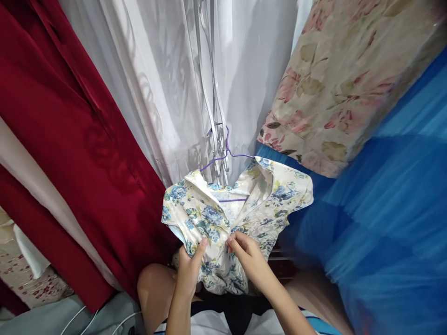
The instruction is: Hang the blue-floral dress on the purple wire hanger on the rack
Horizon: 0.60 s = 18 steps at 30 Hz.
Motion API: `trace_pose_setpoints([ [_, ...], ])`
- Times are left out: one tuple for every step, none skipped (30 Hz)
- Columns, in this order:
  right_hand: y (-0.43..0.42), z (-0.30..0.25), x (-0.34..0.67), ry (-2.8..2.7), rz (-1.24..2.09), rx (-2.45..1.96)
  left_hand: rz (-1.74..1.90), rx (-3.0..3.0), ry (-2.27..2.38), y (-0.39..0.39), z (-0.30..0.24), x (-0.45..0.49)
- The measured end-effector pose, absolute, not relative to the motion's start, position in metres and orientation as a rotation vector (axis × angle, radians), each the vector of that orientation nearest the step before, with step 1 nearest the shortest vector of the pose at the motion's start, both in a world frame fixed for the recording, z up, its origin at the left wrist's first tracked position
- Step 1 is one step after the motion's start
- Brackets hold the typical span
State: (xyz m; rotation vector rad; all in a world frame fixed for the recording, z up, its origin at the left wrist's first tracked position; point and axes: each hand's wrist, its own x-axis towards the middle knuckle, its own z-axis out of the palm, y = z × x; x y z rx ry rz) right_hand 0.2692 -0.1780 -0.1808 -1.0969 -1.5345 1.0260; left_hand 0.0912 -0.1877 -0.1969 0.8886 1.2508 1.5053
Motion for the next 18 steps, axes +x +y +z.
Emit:
trace_pose_setpoints([
  [-0.179,-0.181,0.270,-1.498,1.055,-1.076,1.506,0.915,1.252,-0.188,-0.197,0.090],
  [-0.182,-0.182,0.272,-1.460,1.087,-1.056,1.548,0.948,1.268,-0.189,-0.197,0.090],
  [-0.185,-0.184,0.275,-1.419,1.122,-1.041,1.660,0.983,1.304,-0.190,-0.198,0.090],
  [-0.189,-0.186,0.279,-1.381,1.160,-1.033,1.843,1.028,1.359,-0.191,-0.200,0.092],
  [-0.192,-0.187,0.283,-1.353,1.200,-1.030,2.066,1.098,1.408,-0.193,-0.204,0.095],
  [-0.196,-0.188,0.287,-1.340,1.239,-1.032,2.265,1.200,1.435,-0.195,-0.208,0.100],
  [-0.199,-0.188,0.290,-1.343,1.274,-1.036,2.381,1.332,1.437,-0.198,-0.213,0.108],
  [-0.202,-0.188,0.291,-1.361,1.300,-1.035,2.367,1.496,1.421,-0.202,-0.219,0.116],
  [-0.205,-0.187,0.292,-1.385,1.317,-1.031,2.226,1.664,1.390,-0.205,-0.225,0.127],
  [-0.207,-0.186,0.292,-1.405,1.326,-1.024,2.031,1.786,1.355,-0.209,-0.231,0.137],
  [-0.209,-0.185,0.291,-1.416,1.333,-1.016,1.859,1.842,1.331,-0.211,-0.236,0.148],
  [-0.210,-0.184,0.290,-1.418,1.342,-1.008,1.749,1.855,1.323,-0.213,-0.239,0.157],
  [-0.210,-0.182,0.290,-1.409,1.363,-1.002,1.703,1.854,1.313,-0.213,-0.240,0.165],
  [-0.209,-0.179,0.291,-1.386,1.393,-1.000,1.689,1.854,1.299,-0.213,-0.240,0.171],
  [-0.206,-0.174,0.294,-1.345,1.428,-0.998,1.683,1.867,1.276,-0.211,-0.238,0.174],
  [-0.201,-0.167,0.297,-1.291,1.459,-0.991,1.657,1.897,1.252,-0.209,-0.234,0.175],
  [-0.195,-0.157,0.301,-1.233,1.472,-0.979,1.601,1.947,1.226,-0.206,-0.228,0.175],
  [-0.186,-0.143,0.305,-1.178,1.465,-0.958,1.522,2.009,1.203,-0.202,-0.222,0.174],
])
